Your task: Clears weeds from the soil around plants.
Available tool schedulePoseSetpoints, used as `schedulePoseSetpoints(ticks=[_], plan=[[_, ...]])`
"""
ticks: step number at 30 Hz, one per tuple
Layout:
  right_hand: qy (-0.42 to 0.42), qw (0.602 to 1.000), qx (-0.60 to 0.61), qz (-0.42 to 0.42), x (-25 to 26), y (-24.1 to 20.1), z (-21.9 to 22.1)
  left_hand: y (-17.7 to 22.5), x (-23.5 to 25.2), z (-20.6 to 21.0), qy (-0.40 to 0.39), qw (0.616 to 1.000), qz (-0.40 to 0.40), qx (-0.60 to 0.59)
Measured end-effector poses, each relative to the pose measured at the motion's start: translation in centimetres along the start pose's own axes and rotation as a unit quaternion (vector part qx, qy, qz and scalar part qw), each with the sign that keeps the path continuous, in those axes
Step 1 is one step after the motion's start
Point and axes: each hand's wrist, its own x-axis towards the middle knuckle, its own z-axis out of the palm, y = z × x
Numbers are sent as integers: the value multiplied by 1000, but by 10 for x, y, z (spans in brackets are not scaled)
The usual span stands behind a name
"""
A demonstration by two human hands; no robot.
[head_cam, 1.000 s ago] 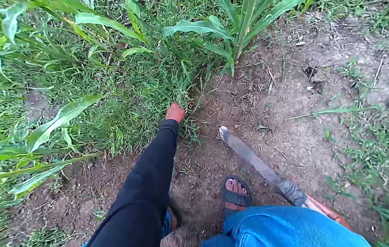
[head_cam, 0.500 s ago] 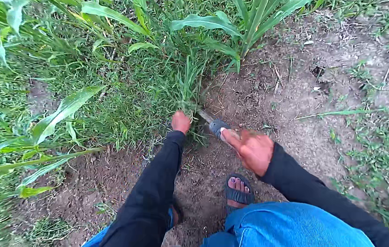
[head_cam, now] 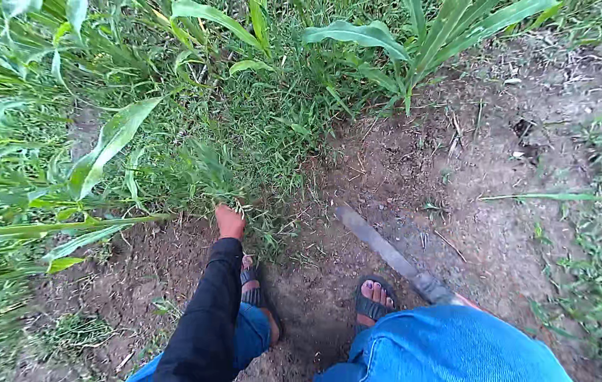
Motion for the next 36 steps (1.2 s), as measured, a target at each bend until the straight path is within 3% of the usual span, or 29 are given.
schedulePoseSetpoints(ticks=[1,2,4,6,11,14,16,17,19,20,21,23,24,26,27,28,30,31,33,36], plan=[[-3,1000,-22,1,20,38,-5,18,-5,8,-25,999,27,9],[64,995,-14,78,42,51,12,39,-10,19,-54,997,57,27],[120,975,-17,186,85,46,40,86,-15,44,-111,984,96,100],[120,973,-12,198,91,49,49,125,-19,71,-158,960,115,199],[142,977,9,162,83,60,50,169,-32,124,-209,900,115,364],[141,984,-57,93,78,66,58,151,-24,120,-208,918,81,328],[109,977,-184,21,72,64,60,130,-9,115,-204,934,75,283],[87,957,-276,-16,69,62,56,121,-4,110,-201,943,72,254],[58,882,-457,-104,59,57,39,106,1,98,-192,956,61,213],[54,862,-489,-124,51,52,30,97,0,91,-186,959,59,204],[60,863,-486,-127,39,46,20,84,-4,87,-186,959,60,203],[72,914,-388,-92,10,41,-1,51,-20,82,-236,940,82,234],[76,944,-311,-83,-3,44,-13,34,-33,80,-284,912,100,277],[86,964,-234,-90,-23,64,-43,7,-56,71,-375,845,141,355],[87,966,-227,-88,-32,71,-55,-1,-63,66,-384,842,147,350],[88,969,-213,-89,-38,74,-60,-8,-64,59,-362,873,138,297],[101,976,-174,-80,-42,75,-61,-10,-55,51,-248,959,83,105],[104,980,-153,-69,-36,72,-58,1,-50,47,-186,981,51,20],[126,986,-110,-3,-10,57,-37,28,-36,43,-121,991,21,-59],[140,979,-78,122,57,30,22,69,-16,57,-111,988,108,-24]])
